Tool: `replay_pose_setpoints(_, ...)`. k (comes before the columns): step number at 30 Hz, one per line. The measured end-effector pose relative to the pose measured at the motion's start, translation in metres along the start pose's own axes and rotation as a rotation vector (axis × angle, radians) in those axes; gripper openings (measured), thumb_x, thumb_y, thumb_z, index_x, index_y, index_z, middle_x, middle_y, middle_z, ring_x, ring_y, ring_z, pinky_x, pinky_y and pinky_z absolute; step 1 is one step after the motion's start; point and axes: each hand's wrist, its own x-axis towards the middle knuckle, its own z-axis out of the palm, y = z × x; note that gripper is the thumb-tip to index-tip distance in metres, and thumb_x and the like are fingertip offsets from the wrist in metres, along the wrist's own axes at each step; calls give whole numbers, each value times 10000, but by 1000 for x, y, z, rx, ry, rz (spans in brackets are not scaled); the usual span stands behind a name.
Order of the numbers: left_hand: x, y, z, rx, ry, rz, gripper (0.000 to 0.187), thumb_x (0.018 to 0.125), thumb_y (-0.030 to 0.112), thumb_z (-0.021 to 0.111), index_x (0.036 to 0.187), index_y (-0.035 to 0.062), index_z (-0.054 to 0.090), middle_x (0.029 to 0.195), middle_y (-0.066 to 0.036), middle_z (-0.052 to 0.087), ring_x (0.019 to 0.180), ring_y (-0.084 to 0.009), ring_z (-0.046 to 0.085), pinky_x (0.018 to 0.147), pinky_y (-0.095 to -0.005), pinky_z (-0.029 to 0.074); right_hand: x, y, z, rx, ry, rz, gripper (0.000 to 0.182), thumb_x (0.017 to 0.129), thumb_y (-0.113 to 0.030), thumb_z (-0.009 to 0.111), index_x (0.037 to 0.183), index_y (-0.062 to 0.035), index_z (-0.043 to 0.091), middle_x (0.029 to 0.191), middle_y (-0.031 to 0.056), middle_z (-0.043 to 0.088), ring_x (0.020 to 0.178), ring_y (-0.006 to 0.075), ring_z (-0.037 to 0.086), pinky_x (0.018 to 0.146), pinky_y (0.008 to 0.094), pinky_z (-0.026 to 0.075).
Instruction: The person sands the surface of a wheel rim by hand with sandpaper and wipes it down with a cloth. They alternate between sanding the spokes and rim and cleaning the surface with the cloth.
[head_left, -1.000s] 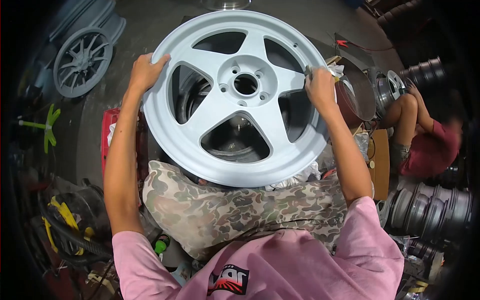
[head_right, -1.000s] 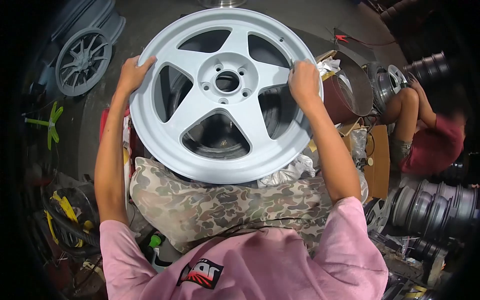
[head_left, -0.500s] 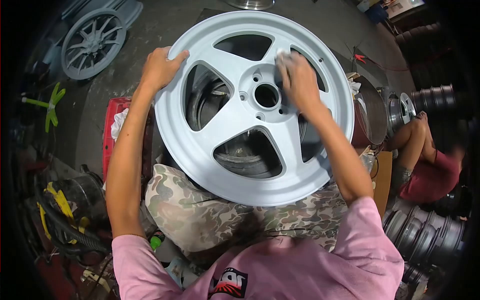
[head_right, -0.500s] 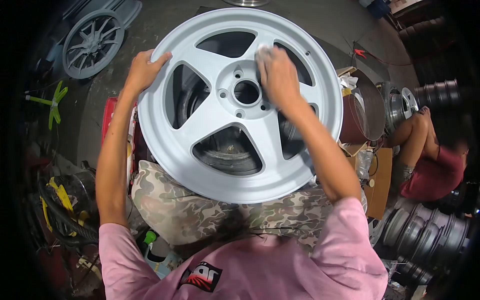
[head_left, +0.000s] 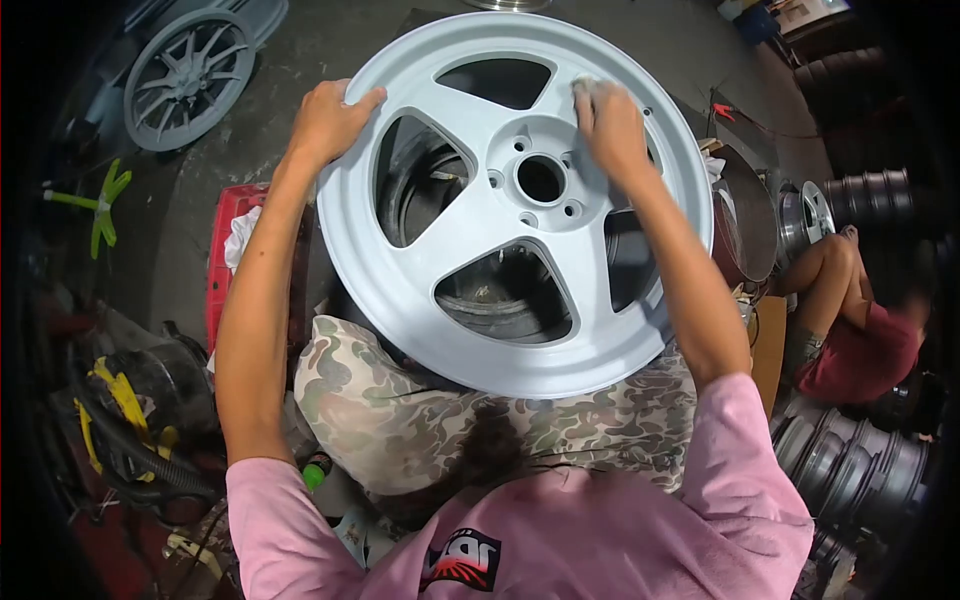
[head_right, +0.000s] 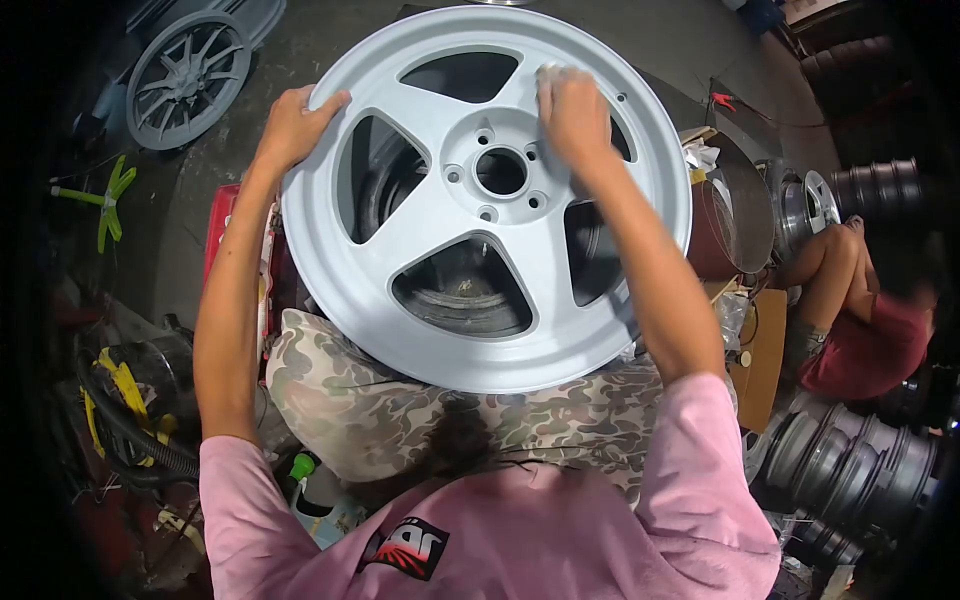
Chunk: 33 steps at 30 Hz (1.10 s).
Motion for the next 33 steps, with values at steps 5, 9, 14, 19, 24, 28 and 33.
replay_pose_setpoints(5, -1, 0, -4, -48, -20, -2, 474, 920, 450, 711, 1116, 26, 789, 994, -227, 779, 947, -382, 758, 895, -463, 561, -21, -11, 3, 48, 188, -109, 298, 1041, -231, 601, 1038, 39, 726, 1039, 281, 683, 968, 466, 654, 841, 546, 520)
replay_pose_setpoints(9, 2, -3, -2, -6, 2, 42, 468, 920, 454, 709, 1115, 37, 793, 990, -223, 781, 944, -382, 757, 895, -463, 561, -25, -4, -3, 102, 161, -176, 262, 1024, -199, 603, 1073, 31, 720, 1106, 253, 682, 990, 439, 654, 865, 533, 542)
replay_pose_setpoints(14, 3, -6, -1, 3, -4, 0, 476, 918, 459, 702, 1124, 40, 791, 1010, -231, 776, 978, -399, 747, 911, -471, 555, 15, -12, 19, 133, 36, -114, 304, 1032, -217, 583, 1051, 53, 722, 1080, 272, 677, 977, 458, 656, 867, 530, 539)
replay_pose_setpoints(19, 2, -4, -2, 19, -1, 14, 480, 917, 460, 704, 1139, 43, 788, 1026, -236, 772, 999, -407, 742, 918, -479, 551, -28, -26, -7, 237, 80, -233, 262, 1023, -190, 599, 1104, 24, 727, 1139, 270, 694, 1046, 456, 665, 940, 506, 548)
replay_pose_setpoints(24, 5, -2, -4, -23, -17, -3, 488, 916, 459, 707, 1145, 35, 782, 1027, -242, 769, 1020, -415, 735, 926, -481, 547, -13, -28, 19, 162, 217, -348, 270, 1032, -177, 588, 1143, 27, 727, 1073, 237, 681, 966, 425, 669, 872, 491, 536)
replay_pose_setpoints(28, 3, -5, 1, -1, -16, -8, 493, 913, 460, 710, 1138, 27, 776, 1043, -238, 769, 1025, -412, 733, 935, -486, 545, -8, -19, 0, 182, 95, -134, 246, 984, -118, 623, 1157, 35, 707, 1010, 245, 669, 967, 433, 650, 882, 514, 538)
replay_pose_setpoints(33, 4, -3, 3, -39, -9, -9, 493, 906, 459, 711, 1137, 27, 776, 1059, -236, 769, 1034, -411, 733, 949, -492, 543, 41, 18, 20, -14, 59, -85, 172, 940, -89, 645, 1005, 42, 736, 964, 246, 650, 928, 444, 643, 832, 537, 524)
